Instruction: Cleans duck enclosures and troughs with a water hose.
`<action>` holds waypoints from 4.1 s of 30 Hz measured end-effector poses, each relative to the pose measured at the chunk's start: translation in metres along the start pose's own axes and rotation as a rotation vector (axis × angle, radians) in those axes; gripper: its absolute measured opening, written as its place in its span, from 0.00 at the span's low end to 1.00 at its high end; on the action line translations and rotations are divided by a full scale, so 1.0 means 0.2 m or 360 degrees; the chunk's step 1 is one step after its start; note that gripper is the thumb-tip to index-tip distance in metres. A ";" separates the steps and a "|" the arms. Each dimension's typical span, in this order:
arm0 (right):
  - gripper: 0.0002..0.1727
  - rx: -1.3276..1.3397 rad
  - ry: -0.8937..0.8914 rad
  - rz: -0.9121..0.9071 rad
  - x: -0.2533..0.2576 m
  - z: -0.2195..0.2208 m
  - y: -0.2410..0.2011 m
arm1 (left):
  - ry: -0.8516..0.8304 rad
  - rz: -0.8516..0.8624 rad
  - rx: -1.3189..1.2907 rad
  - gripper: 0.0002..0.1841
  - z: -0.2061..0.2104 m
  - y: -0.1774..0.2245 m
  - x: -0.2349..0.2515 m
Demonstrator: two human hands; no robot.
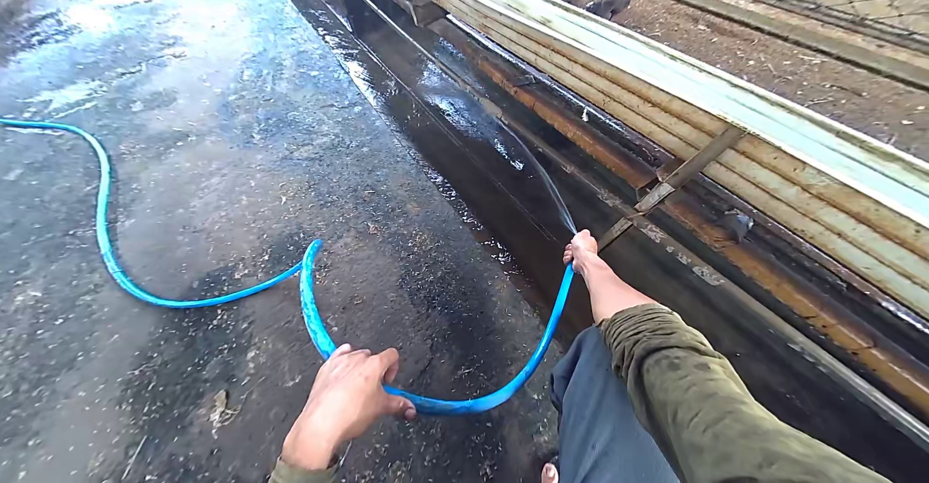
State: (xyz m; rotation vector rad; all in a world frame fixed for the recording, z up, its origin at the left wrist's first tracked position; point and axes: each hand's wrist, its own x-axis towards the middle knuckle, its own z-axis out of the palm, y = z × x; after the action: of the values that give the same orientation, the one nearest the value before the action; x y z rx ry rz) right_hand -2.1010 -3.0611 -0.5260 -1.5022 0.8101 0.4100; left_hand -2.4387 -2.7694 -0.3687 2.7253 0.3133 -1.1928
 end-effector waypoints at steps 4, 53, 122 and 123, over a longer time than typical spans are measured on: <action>0.26 -0.0024 0.0023 -0.0024 0.02 0.00 0.00 | -0.0012 -0.0015 0.0008 0.36 0.00 0.00 0.00; 0.29 -0.0312 -0.0106 -0.0127 0.00 0.10 0.01 | -0.0022 0.0017 -0.0047 0.35 0.02 0.02 0.00; 0.29 -0.0343 -0.0201 -0.0211 0.01 0.15 0.02 | -0.0051 0.0011 -0.0069 0.35 0.01 0.03 0.00; 0.29 -0.0299 -0.0194 -0.0200 0.01 0.15 0.02 | -0.0050 0.0007 -0.0065 0.35 0.01 0.02 0.00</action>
State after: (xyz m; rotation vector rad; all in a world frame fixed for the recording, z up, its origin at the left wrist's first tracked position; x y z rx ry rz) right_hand -2.0966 -3.0329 -0.5336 -1.6754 0.5907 0.4894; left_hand -2.4399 -2.7747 -0.3698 2.6685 0.3238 -1.2136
